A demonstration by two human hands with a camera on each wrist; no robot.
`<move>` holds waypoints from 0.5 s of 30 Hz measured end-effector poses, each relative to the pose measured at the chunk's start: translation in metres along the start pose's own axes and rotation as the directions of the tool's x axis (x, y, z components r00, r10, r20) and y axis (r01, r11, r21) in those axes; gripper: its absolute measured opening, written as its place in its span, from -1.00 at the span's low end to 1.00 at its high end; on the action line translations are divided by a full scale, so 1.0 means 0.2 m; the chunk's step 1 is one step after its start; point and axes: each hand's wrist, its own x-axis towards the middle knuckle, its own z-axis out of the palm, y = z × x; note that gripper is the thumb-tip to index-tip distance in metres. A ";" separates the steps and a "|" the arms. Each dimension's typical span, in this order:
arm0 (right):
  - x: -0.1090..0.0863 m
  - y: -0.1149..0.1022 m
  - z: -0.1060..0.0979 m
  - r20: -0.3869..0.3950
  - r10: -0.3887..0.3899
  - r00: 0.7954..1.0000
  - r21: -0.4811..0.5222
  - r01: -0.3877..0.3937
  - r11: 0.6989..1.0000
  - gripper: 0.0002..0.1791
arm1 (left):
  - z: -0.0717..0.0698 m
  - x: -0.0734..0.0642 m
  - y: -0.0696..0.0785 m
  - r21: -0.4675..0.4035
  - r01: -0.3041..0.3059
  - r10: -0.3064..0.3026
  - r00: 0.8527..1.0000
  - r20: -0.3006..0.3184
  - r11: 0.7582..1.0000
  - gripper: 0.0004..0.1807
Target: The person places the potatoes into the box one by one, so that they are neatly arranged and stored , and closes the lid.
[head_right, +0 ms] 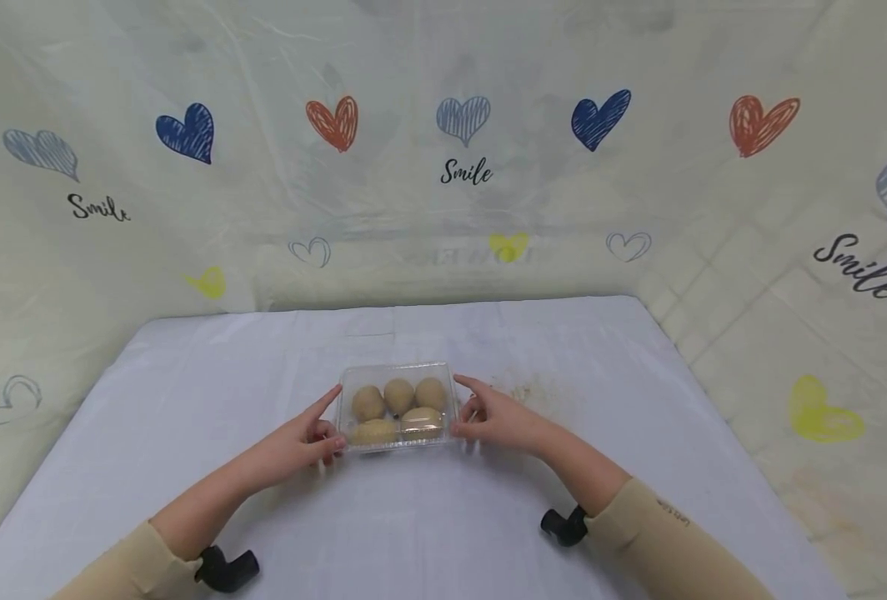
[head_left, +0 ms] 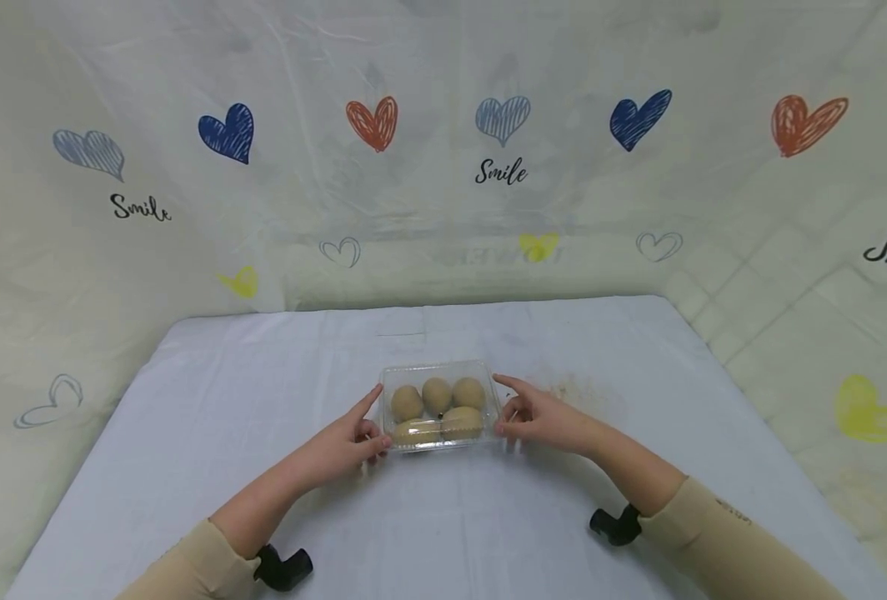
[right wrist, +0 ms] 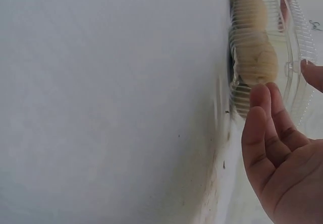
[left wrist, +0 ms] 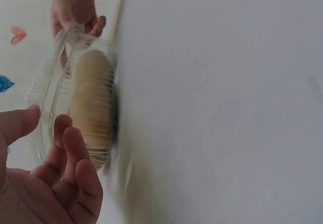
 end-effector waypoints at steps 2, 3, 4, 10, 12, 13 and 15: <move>0.00 0.00 0.00 0.001 0.004 1.000 0.024 -0.005 1.000 -0.03 | 0.00 0.00 0.00 -0.021 0.005 -0.005 1.000 -0.003 1.000 -0.03; 0.00 0.00 0.01 0.001 0.007 1.000 0.030 -0.007 1.000 -0.03 | 0.00 0.00 0.00 -0.031 0.008 -0.008 1.000 -0.004 0.999 -0.03; 0.00 0.00 0.01 0.000 0.008 1.000 0.034 -0.008 0.999 -0.04 | 0.00 0.00 0.00 -0.040 0.011 -0.011 1.000 -0.006 0.999 -0.02; 0.00 0.01 0.01 -0.006 0.021 1.000 0.065 -0.020 0.998 -0.03 | 0.01 0.00 -0.01 -0.097 0.014 -0.015 1.000 -0.005 0.995 -0.02; 0.00 0.01 0.01 -0.010 0.027 1.000 0.076 -0.026 0.997 -0.03 | 0.02 0.00 -0.01 -0.115 0.007 -0.008 1.000 -0.009 0.993 -0.01; 0.00 0.01 0.01 -0.011 0.029 1.000 0.080 -0.028 0.996 -0.02 | 0.02 0.00 -0.02 -0.118 0.002 -0.003 1.000 -0.012 0.993 0.00; 0.00 0.01 0.01 -0.014 0.030 0.999 0.086 -0.029 0.996 -0.02 | 0.02 0.01 -0.03 -0.123 -0.007 0.005 1.000 -0.019 0.992 0.01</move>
